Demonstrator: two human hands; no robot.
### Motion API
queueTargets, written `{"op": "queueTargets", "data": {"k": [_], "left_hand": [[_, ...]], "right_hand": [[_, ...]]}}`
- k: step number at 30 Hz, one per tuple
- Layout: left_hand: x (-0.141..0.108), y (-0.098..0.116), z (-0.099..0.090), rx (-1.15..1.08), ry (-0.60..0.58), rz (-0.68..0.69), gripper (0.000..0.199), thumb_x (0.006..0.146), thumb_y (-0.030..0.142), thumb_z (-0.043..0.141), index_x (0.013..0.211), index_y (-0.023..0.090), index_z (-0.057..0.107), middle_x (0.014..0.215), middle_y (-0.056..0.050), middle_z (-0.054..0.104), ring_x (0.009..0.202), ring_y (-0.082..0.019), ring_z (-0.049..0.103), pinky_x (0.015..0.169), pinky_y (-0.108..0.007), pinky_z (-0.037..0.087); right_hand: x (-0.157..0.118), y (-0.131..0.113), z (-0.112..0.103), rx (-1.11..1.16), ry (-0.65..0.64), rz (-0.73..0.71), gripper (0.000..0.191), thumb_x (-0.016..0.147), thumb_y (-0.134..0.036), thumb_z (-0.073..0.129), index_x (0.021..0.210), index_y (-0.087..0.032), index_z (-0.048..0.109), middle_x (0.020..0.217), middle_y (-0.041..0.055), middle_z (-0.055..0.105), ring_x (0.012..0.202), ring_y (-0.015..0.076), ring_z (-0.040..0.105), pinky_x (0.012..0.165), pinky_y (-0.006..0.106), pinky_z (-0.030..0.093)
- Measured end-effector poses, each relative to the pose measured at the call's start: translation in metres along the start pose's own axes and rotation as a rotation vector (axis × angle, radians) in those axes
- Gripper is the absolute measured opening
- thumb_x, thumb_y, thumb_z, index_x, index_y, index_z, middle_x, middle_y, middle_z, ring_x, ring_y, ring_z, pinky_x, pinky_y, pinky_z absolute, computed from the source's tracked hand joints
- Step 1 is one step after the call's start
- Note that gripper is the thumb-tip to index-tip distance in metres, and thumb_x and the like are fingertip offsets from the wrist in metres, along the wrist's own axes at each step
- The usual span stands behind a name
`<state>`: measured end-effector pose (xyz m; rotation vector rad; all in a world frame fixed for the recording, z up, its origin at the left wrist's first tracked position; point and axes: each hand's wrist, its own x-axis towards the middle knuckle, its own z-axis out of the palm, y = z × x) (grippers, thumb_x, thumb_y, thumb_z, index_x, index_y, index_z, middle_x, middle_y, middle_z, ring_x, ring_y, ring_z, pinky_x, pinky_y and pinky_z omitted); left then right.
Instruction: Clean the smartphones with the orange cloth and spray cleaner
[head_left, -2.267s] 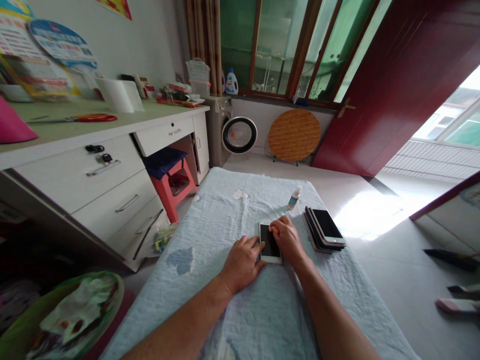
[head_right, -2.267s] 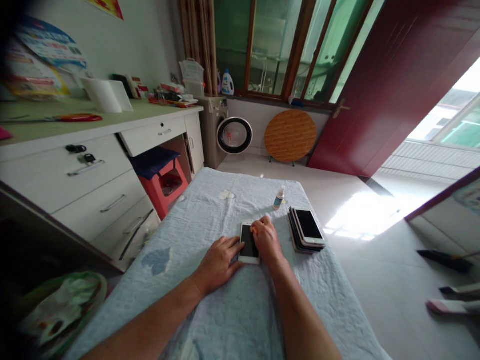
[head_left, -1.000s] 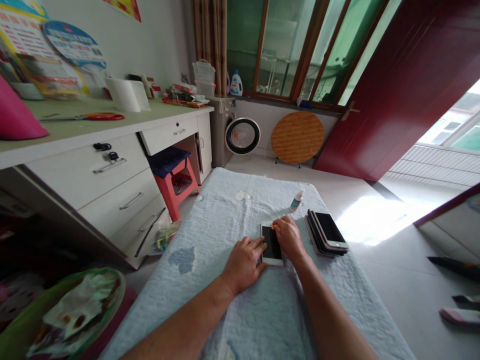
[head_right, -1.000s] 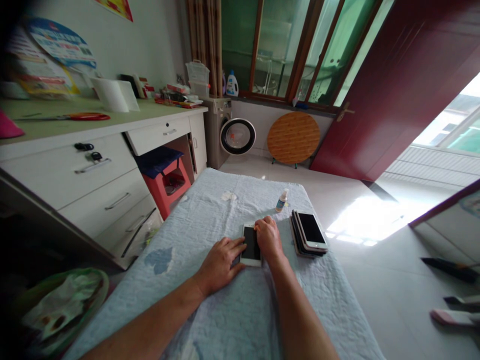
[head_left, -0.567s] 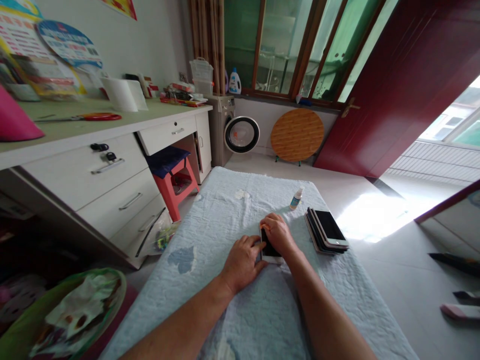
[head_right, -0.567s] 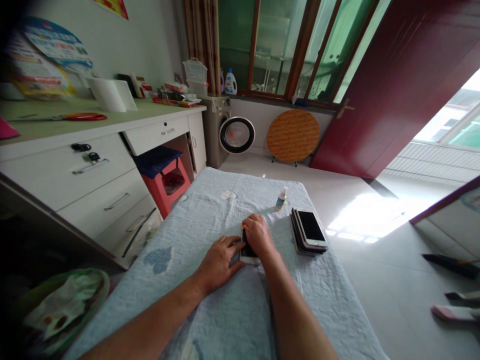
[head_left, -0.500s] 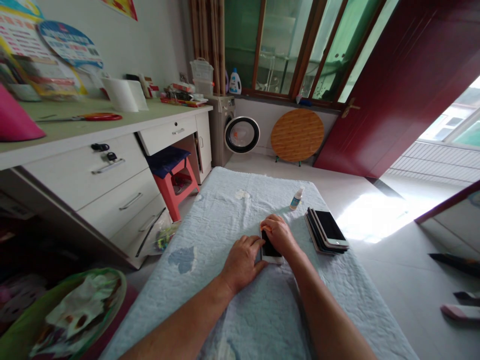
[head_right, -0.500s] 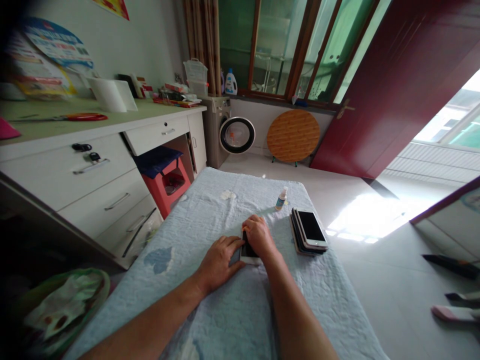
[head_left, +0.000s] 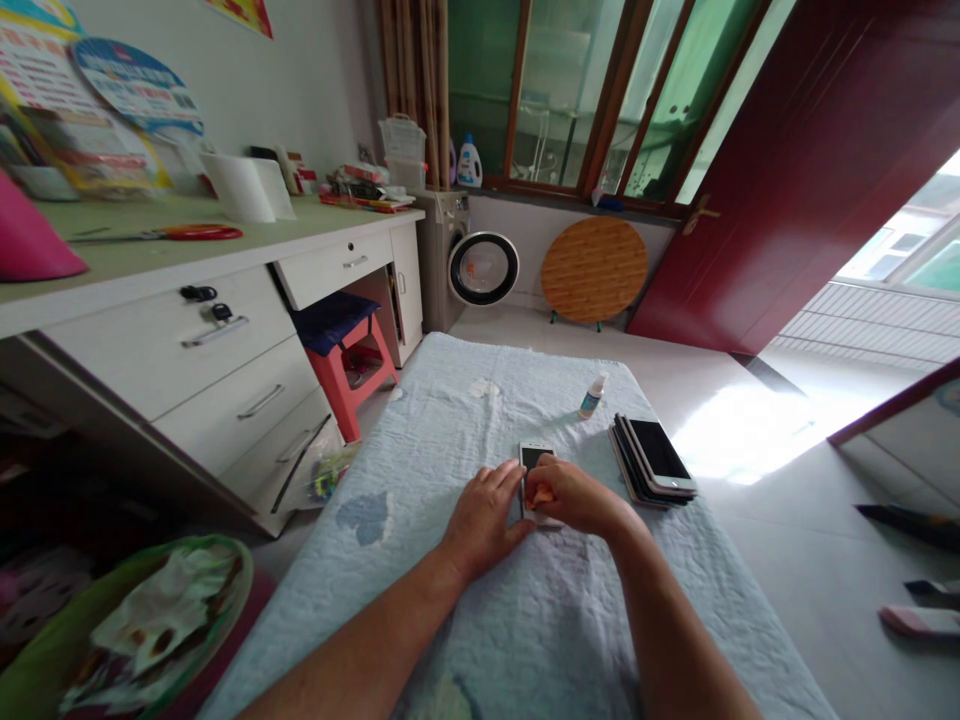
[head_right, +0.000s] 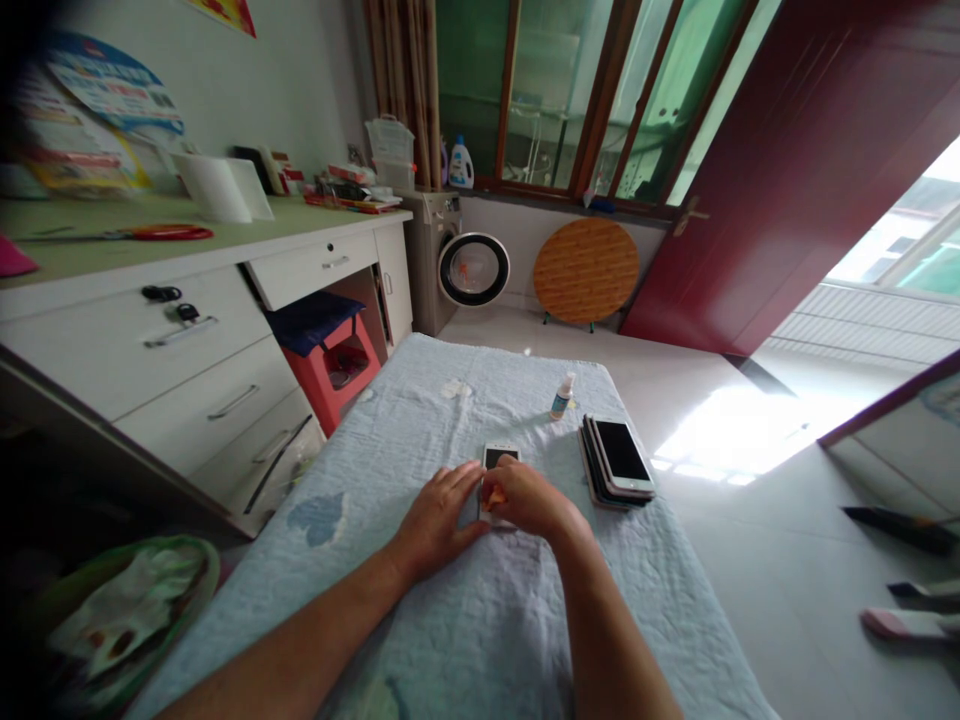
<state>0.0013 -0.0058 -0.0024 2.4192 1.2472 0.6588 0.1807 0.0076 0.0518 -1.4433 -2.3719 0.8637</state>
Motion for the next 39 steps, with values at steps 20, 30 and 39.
{"op": "queueTargets", "data": {"k": [20, 30, 39], "left_hand": [[0.001, 0.002, -0.005, -0.009, -0.046, 0.024, 0.055, 0.08, 0.043, 0.066, 0.129, 0.023, 0.05, 0.135, -0.006, 0.054, 0.113, -0.025, 0.051, 0.098, -0.039, 0.039], [0.003, 0.001, -0.005, -0.02, -0.064, 0.036, 0.058, 0.083, 0.049, 0.06, 0.133, 0.022, 0.049, 0.137, -0.008, 0.052, 0.113, -0.026, 0.05, 0.1, -0.041, 0.037], [0.003, 0.001, -0.003, -0.02, -0.048, 0.028, 0.059, 0.08, 0.043, 0.066, 0.132, 0.02, 0.05, 0.135, -0.005, 0.054, 0.111, -0.026, 0.05, 0.099, -0.039, 0.038]], "right_hand": [[0.002, 0.016, -0.002, -0.079, 0.124, 0.121, 0.023, 0.067, -0.003, 0.054, 0.073, -0.018, 0.07, 0.077, 0.0008, 0.057, 0.068, 0.0106, 0.052, 0.066, 0.02, 0.037], [0.02, 0.038, 0.018, -0.138, 0.531, 0.182, 0.019, 0.076, -0.007, 0.051, 0.081, -0.018, 0.065, 0.082, 0.0004, 0.049, 0.075, 0.0124, 0.05, 0.071, 0.021, 0.037], [0.036, 0.046, 0.025, -0.18, 0.65, 0.207, 0.018, 0.083, -0.013, 0.049, 0.082, -0.019, 0.067, 0.085, 0.0041, 0.054, 0.083, 0.0164, 0.05, 0.078, 0.025, 0.038]]}}
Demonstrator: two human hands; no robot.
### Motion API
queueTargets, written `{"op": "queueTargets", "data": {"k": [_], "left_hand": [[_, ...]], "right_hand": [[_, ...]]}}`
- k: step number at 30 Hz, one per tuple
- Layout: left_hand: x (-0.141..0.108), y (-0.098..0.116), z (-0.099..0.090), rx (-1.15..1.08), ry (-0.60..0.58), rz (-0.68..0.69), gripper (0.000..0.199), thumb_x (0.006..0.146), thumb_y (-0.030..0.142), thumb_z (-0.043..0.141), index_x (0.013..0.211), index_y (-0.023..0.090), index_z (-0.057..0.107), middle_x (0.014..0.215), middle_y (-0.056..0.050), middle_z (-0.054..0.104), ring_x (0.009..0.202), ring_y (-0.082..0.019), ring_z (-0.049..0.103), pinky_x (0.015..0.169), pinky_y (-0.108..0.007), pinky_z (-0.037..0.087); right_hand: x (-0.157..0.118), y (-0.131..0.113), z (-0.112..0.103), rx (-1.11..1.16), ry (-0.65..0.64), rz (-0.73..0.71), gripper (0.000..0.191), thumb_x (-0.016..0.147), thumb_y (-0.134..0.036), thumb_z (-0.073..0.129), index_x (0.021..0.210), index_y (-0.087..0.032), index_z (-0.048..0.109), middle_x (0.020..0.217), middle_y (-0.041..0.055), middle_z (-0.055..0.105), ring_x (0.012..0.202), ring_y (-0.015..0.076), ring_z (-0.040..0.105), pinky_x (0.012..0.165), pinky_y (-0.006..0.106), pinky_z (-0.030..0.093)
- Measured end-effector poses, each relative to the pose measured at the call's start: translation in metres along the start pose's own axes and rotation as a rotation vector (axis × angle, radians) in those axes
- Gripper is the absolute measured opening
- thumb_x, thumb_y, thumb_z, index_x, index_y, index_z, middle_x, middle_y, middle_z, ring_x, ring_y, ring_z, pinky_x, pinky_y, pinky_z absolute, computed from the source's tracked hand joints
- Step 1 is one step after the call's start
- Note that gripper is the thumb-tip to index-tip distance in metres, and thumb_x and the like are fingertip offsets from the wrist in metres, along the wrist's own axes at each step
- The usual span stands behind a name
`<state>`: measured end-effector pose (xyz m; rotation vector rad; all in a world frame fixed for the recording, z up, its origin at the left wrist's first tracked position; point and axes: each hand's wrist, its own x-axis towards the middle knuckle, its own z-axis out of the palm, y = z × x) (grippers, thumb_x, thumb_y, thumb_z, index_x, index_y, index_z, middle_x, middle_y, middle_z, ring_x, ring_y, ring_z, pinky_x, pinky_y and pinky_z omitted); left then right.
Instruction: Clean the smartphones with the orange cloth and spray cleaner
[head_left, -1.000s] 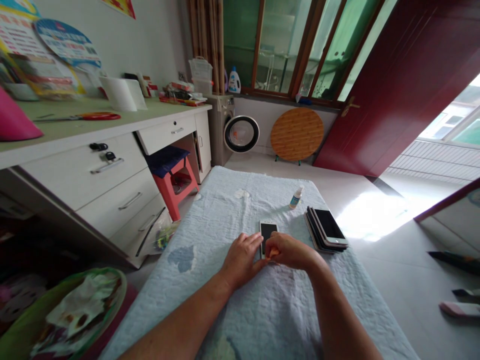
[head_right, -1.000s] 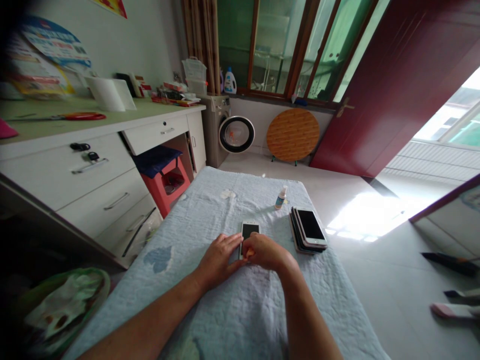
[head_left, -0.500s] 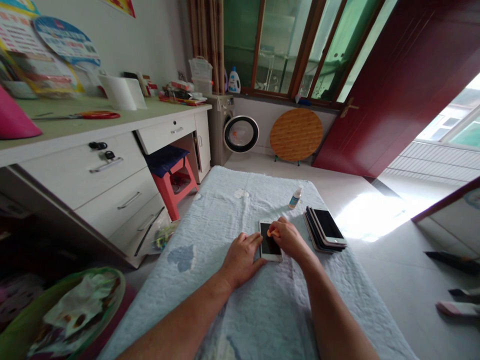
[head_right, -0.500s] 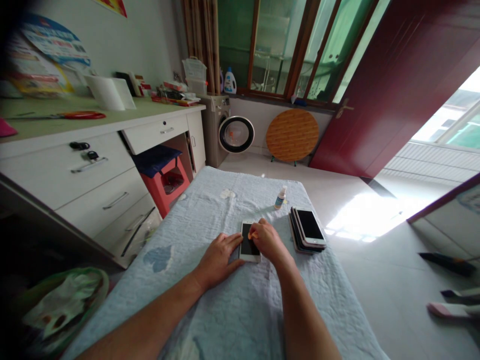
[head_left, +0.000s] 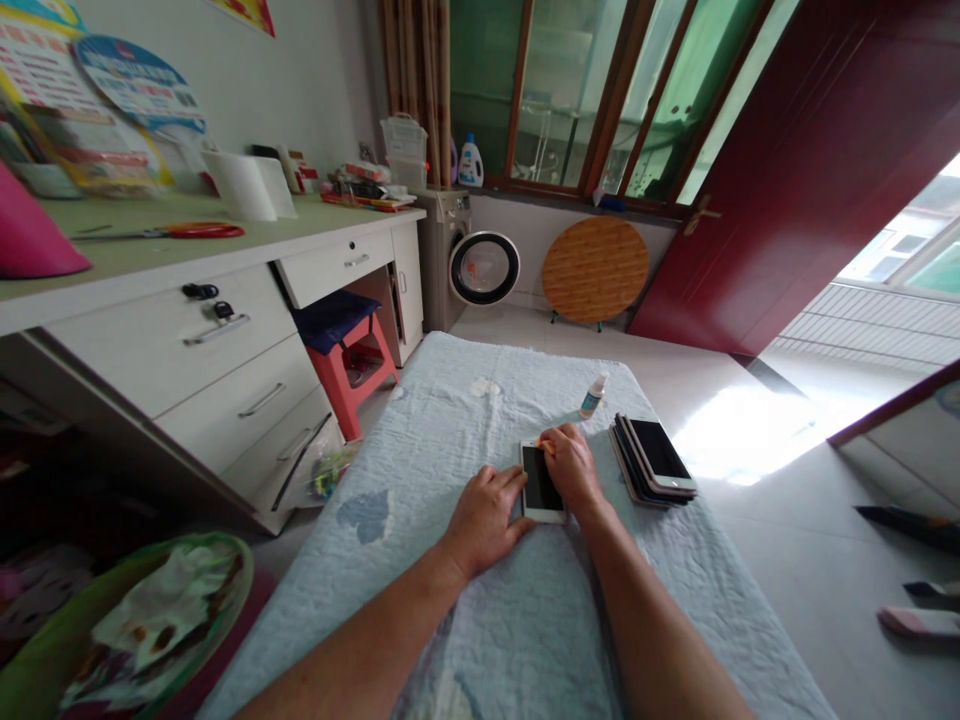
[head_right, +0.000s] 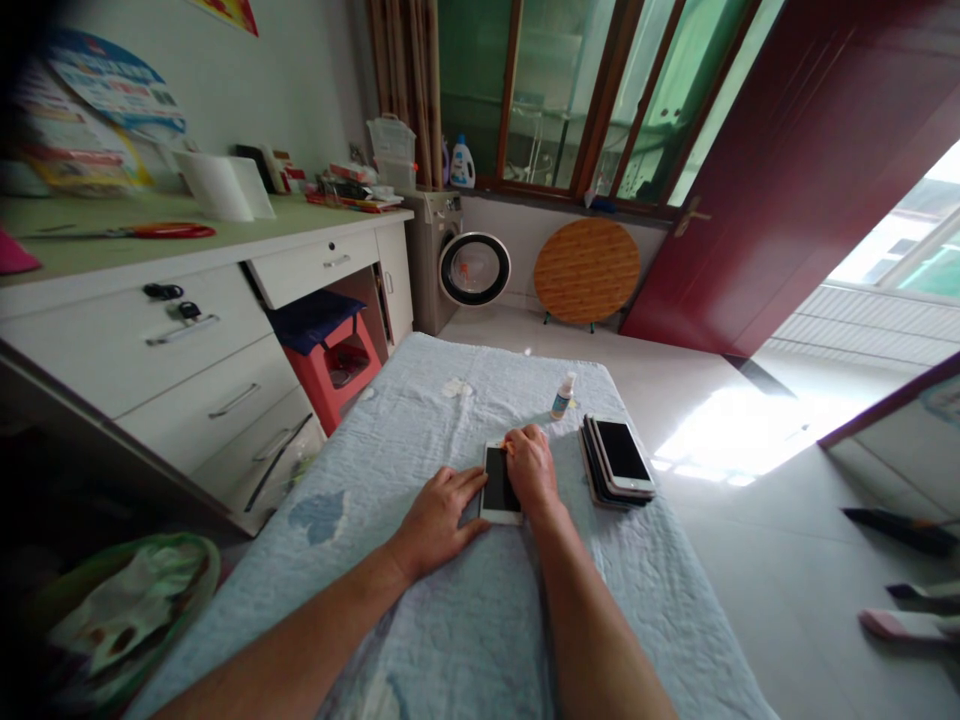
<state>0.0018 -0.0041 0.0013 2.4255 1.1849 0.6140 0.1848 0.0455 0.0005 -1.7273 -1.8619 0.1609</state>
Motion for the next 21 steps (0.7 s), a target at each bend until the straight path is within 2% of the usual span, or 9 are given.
{"op": "queueTargets", "data": {"k": [12, 21], "left_hand": [[-0.001, -0.001, -0.001, -0.011, -0.005, 0.012, 0.057, 0.083, 0.045, 0.063, 0.133, 0.023, 0.048, 0.135, -0.006, 0.053, 0.114, -0.027, 0.049, 0.101, -0.041, 0.036], [0.0, 0.002, -0.004, -0.033, -0.007, 0.004, 0.052, 0.082, 0.045, 0.063, 0.128, 0.025, 0.052, 0.129, -0.005, 0.057, 0.112, -0.027, 0.05, 0.098, -0.041, 0.038]], "right_hand": [[-0.003, -0.009, -0.012, 0.097, -0.212, -0.096, 0.023, 0.075, -0.005, 0.052, 0.081, -0.018, 0.07, 0.085, 0.0039, 0.055, 0.08, 0.0141, 0.053, 0.075, 0.023, 0.04], [-0.014, -0.014, -0.017, -0.035, -0.19, -0.135, 0.022, 0.075, -0.011, 0.058, 0.094, -0.019, 0.068, 0.095, 0.0061, 0.053, 0.089, 0.0171, 0.051, 0.085, 0.027, 0.04]]}}
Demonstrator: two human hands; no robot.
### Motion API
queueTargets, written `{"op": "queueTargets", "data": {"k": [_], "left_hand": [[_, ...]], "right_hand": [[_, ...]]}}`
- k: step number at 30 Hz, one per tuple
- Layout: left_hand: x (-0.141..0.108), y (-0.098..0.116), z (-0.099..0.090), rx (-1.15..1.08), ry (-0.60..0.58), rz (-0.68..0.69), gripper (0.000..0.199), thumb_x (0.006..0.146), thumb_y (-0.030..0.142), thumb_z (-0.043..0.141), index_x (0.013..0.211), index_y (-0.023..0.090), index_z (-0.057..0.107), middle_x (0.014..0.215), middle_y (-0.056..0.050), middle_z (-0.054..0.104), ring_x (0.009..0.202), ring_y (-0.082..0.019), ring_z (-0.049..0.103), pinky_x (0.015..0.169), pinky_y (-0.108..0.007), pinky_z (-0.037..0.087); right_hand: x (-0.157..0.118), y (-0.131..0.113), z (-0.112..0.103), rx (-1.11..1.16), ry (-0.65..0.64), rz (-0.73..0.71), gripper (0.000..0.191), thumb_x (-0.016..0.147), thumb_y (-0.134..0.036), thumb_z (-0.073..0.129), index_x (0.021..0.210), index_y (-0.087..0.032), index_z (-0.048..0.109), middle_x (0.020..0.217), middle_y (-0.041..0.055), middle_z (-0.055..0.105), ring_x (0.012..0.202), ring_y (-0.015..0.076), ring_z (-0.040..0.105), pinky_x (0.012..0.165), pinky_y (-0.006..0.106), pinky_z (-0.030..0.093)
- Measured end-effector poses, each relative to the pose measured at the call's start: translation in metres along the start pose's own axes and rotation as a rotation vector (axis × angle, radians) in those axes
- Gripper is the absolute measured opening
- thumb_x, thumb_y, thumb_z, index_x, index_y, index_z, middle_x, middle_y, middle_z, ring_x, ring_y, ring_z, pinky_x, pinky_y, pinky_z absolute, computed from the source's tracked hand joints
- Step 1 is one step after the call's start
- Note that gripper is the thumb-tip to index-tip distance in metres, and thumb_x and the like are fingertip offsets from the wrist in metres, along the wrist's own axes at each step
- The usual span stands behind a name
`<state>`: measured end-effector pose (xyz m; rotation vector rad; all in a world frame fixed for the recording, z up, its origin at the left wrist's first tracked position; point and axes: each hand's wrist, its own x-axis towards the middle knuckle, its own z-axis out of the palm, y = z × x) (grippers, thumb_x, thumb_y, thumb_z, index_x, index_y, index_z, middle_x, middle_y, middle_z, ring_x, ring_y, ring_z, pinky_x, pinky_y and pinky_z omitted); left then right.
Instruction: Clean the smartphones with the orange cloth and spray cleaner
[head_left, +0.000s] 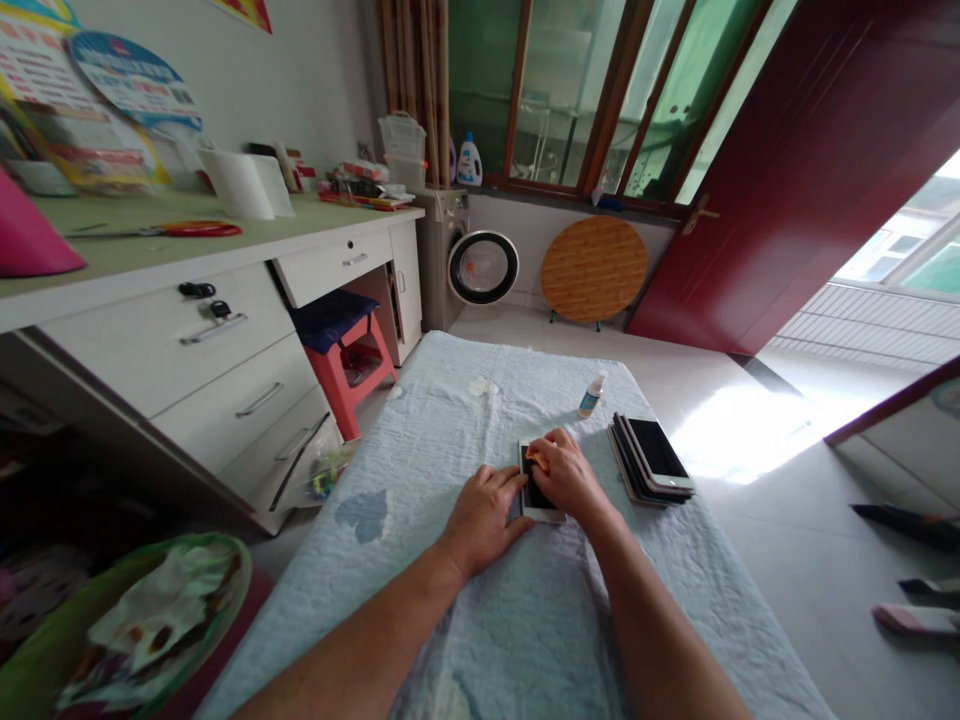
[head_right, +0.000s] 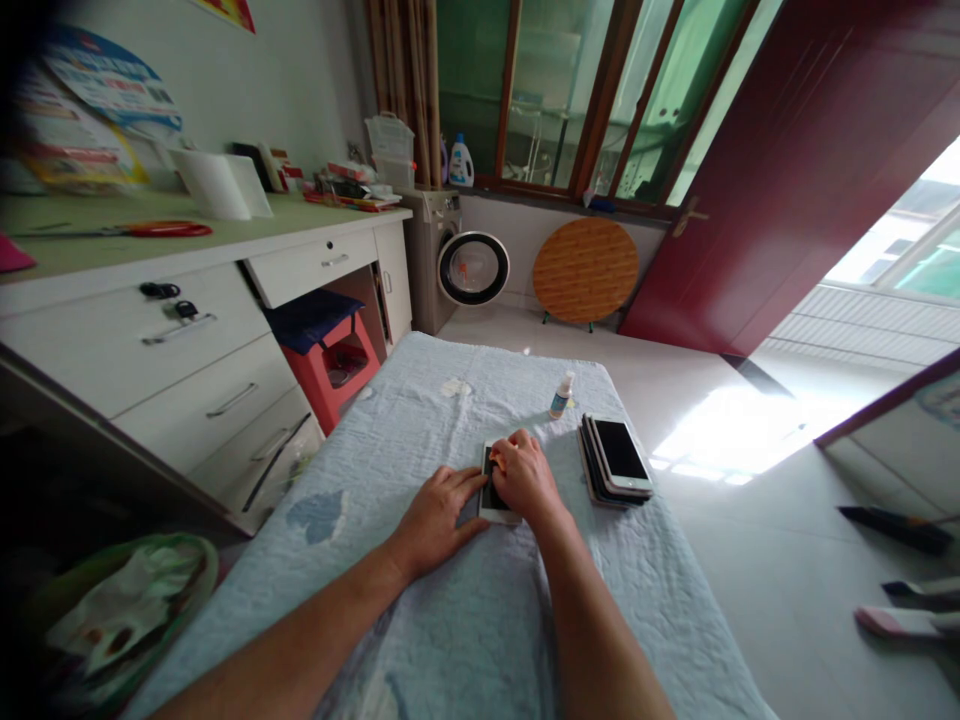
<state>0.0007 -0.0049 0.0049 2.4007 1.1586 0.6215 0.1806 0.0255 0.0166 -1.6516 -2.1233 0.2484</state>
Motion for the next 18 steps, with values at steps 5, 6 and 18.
{"op": "queueTargets", "data": {"k": [5, 6, 18], "left_hand": [[0.0, -0.001, 0.001, 0.016, 0.003, -0.004, 0.052, 0.081, 0.044, 0.064, 0.128, 0.023, 0.053, 0.13, -0.006, 0.056, 0.114, -0.026, 0.049, 0.101, -0.041, 0.036], [0.0, -0.002, 0.001, 0.015, 0.005, -0.006, 0.052, 0.081, 0.044, 0.065, 0.127, 0.023, 0.053, 0.13, -0.006, 0.056, 0.114, -0.026, 0.049, 0.101, -0.041, 0.036], [0.001, -0.001, 0.001, -0.006, 0.006, -0.005, 0.052, 0.08, 0.043, 0.065, 0.128, 0.025, 0.053, 0.128, -0.005, 0.057, 0.112, -0.026, 0.049, 0.098, -0.041, 0.038]], "right_hand": [[0.001, -0.002, 0.0, 0.011, 0.001, 0.053, 0.014, 0.084, -0.018, 0.057, 0.092, -0.02, 0.069, 0.094, 0.0047, 0.052, 0.087, 0.0154, 0.053, 0.083, 0.025, 0.041], [0.002, -0.003, 0.0, 0.014, 0.0, 0.068, 0.014, 0.086, -0.019, 0.056, 0.09, -0.02, 0.069, 0.093, 0.0042, 0.052, 0.085, 0.0147, 0.053, 0.081, 0.024, 0.041], [-0.001, -0.014, -0.002, -0.081, 0.029, 0.124, 0.028, 0.094, -0.034, 0.047, 0.082, -0.021, 0.068, 0.091, 0.0038, 0.053, 0.081, 0.0134, 0.053, 0.078, 0.023, 0.039]]}}
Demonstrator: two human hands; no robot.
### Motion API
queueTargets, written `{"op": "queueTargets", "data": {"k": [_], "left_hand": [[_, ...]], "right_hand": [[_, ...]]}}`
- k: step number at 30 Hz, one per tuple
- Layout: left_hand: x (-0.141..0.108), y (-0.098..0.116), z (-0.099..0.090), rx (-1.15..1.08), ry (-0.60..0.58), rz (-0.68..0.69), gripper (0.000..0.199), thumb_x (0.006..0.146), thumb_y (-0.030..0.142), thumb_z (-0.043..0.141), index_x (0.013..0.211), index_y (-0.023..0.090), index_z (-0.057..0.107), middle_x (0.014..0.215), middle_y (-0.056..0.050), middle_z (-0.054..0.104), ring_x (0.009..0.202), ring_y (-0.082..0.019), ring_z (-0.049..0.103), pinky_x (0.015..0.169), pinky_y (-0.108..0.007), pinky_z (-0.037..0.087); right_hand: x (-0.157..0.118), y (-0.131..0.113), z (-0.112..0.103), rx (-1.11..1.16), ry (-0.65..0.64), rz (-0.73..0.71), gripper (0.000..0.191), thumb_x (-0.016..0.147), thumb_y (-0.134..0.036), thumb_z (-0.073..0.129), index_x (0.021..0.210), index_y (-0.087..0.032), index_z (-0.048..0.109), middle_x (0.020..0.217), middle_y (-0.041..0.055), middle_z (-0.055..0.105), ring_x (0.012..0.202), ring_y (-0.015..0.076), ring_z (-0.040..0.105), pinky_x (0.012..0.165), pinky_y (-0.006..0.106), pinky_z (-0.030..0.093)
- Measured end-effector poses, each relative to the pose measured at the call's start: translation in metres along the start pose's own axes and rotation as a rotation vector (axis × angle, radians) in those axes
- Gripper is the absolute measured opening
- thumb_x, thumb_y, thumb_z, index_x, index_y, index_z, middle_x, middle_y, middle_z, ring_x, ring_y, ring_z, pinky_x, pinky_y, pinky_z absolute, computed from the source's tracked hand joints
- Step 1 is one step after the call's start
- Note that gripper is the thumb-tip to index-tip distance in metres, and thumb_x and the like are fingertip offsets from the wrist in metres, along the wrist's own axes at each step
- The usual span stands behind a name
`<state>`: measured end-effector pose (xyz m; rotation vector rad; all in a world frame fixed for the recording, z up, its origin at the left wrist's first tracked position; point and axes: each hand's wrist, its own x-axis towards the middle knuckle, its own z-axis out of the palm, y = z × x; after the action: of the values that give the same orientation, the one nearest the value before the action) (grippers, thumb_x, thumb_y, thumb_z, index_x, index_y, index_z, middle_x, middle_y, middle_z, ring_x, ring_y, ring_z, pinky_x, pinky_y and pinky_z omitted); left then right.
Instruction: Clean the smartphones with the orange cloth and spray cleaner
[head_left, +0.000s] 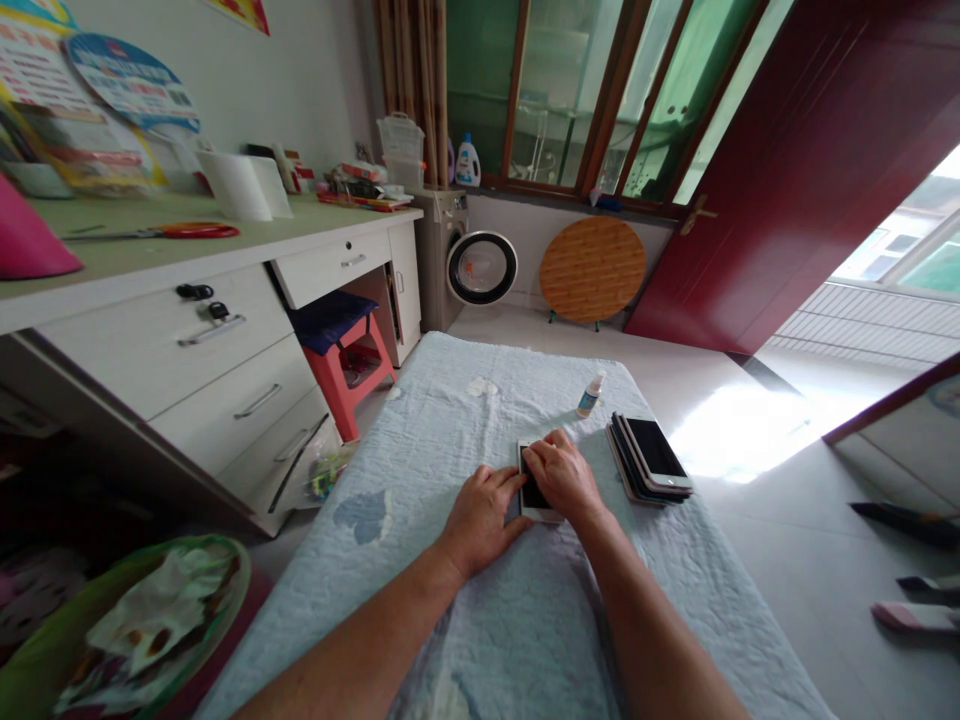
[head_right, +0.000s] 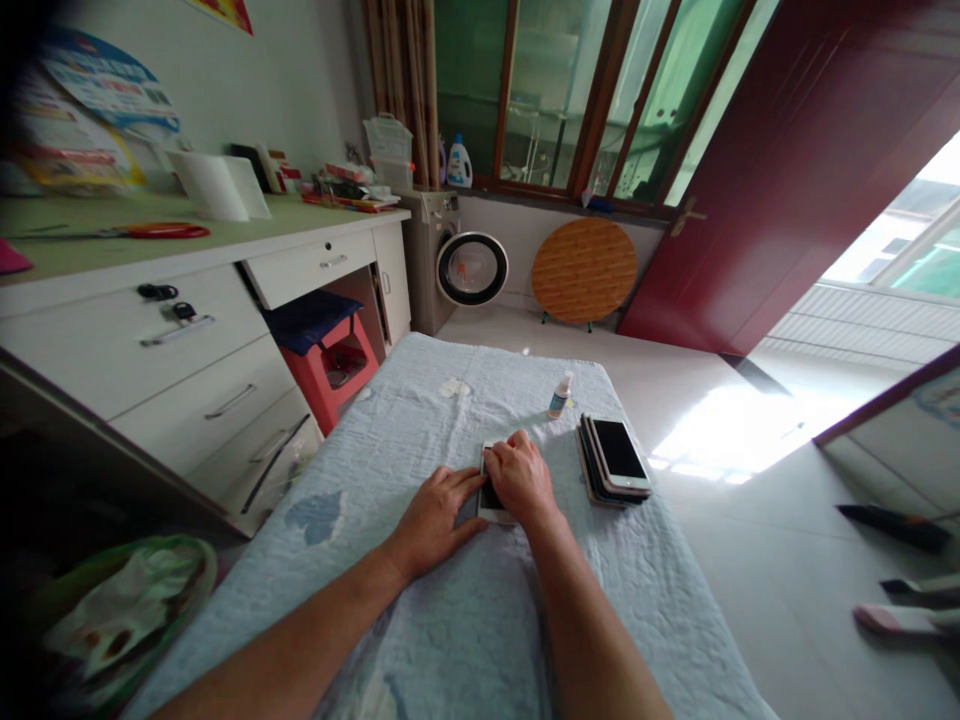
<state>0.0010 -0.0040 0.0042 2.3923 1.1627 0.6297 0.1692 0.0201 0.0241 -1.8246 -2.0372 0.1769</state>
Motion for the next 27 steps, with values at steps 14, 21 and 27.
{"op": "queueTargets", "data": {"k": [14, 21, 27], "left_hand": [[-0.0003, -0.0021, 0.002, -0.009, 0.006, -0.004, 0.053, 0.08, 0.044, 0.066, 0.127, 0.024, 0.054, 0.129, -0.005, 0.057, 0.111, -0.026, 0.05, 0.099, -0.041, 0.038], [-0.0004, -0.0019, 0.0009, -0.011, 0.001, -0.007, 0.055, 0.08, 0.043, 0.065, 0.129, 0.023, 0.053, 0.132, -0.006, 0.055, 0.113, -0.027, 0.049, 0.101, -0.042, 0.037], [-0.0002, 0.0011, -0.0025, -0.002, -0.007, -0.007, 0.053, 0.08, 0.043, 0.065, 0.127, 0.023, 0.054, 0.129, -0.006, 0.057, 0.111, -0.027, 0.05, 0.099, -0.041, 0.038]], "right_hand": [[-0.0009, 0.0013, 0.0034, -0.11, -0.033, -0.01, 0.021, 0.093, -0.025, 0.047, 0.093, -0.022, 0.068, 0.095, 0.0058, 0.055, 0.088, 0.0162, 0.051, 0.08, 0.023, 0.038], [-0.0027, 0.0009, 0.0059, -0.105, -0.038, 0.017, 0.02, 0.093, -0.026, 0.047, 0.093, -0.023, 0.067, 0.094, 0.0058, 0.054, 0.081, 0.0163, 0.05, 0.074, 0.024, 0.037], [-0.0006, 0.0026, 0.0026, 0.02, -0.074, 0.045, 0.02, 0.089, -0.017, 0.048, 0.086, -0.02, 0.068, 0.088, 0.0033, 0.053, 0.072, 0.012, 0.052, 0.068, 0.021, 0.037]]}}
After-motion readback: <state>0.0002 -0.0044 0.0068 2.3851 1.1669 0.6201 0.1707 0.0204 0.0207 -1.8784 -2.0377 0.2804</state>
